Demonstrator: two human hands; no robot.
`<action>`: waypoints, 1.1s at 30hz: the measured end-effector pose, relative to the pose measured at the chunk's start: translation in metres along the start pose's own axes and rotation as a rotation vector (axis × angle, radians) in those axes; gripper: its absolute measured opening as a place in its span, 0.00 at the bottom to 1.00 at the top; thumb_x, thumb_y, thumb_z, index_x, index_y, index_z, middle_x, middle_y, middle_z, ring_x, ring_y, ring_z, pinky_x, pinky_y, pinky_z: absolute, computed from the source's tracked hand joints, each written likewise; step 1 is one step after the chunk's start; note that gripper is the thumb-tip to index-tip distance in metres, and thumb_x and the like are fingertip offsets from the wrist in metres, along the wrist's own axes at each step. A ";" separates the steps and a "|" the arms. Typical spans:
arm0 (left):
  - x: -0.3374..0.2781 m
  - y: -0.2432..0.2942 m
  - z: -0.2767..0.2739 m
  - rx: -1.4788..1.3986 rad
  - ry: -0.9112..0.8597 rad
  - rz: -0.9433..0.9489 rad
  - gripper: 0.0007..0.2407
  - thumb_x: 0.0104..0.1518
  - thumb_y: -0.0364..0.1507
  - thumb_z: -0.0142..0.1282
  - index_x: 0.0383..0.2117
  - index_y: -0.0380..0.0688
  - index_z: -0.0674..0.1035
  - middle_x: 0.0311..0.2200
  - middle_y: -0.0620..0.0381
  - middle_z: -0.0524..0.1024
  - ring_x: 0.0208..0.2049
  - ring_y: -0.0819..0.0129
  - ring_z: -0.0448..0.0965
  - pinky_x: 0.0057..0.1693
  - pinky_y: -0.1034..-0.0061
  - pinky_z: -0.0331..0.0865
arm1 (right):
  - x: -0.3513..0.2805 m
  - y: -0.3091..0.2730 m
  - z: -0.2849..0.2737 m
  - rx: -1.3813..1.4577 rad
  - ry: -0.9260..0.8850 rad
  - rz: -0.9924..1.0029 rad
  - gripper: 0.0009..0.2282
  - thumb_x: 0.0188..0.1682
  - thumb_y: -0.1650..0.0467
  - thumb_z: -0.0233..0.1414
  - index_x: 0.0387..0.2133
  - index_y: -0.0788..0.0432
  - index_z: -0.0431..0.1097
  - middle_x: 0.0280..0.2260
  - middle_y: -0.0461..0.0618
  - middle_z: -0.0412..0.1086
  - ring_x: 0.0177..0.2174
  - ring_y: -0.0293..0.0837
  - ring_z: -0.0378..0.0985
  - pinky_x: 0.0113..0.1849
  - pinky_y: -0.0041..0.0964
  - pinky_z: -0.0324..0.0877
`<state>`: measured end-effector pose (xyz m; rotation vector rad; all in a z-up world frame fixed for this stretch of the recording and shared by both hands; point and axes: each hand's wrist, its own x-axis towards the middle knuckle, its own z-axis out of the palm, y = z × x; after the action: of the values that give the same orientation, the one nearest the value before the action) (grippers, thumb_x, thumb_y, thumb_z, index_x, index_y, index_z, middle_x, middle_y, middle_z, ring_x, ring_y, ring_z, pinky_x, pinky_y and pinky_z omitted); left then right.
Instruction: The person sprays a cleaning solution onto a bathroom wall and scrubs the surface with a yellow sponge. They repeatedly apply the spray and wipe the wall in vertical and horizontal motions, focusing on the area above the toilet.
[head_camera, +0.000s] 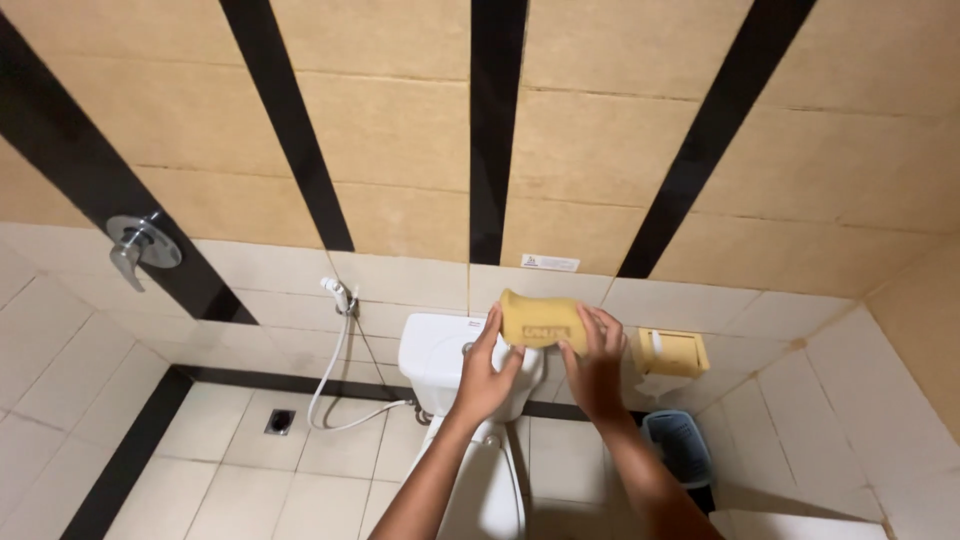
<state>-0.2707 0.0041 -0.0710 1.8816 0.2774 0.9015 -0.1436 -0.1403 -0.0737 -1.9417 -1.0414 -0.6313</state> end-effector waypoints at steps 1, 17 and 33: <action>0.005 0.006 -0.003 -0.006 -0.008 0.007 0.29 0.59 0.26 0.58 0.67 0.32 0.60 0.68 0.37 0.60 0.71 0.50 0.58 0.70 0.67 0.56 | 0.005 -0.005 -0.002 -0.008 0.008 0.003 0.30 0.41 0.74 0.62 0.60 0.59 0.63 0.56 0.60 0.60 0.53 0.61 0.65 0.53 0.52 0.61; 0.143 0.048 0.043 -0.014 -0.171 0.179 0.33 0.62 0.27 0.56 0.72 0.39 0.50 0.73 0.40 0.50 0.74 0.48 0.51 0.72 0.63 0.52 | 0.137 0.057 -0.023 0.049 0.272 -0.030 0.22 0.50 0.73 0.59 0.59 0.63 0.66 0.57 0.61 0.63 0.56 0.59 0.67 0.58 0.49 0.63; 0.283 0.113 0.099 0.368 -0.013 0.522 0.36 0.62 0.31 0.56 0.73 0.40 0.46 0.75 0.36 0.41 0.74 0.41 0.50 0.71 0.50 0.53 | 0.294 0.093 -0.059 0.056 0.391 -0.138 0.19 0.56 0.75 0.58 0.61 0.61 0.68 0.57 0.62 0.59 0.57 0.58 0.64 0.56 0.48 0.64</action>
<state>-0.0266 0.0360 0.1344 2.3559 -0.0729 1.2473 0.0890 -0.0925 0.1325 -1.6207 -0.9356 -1.0022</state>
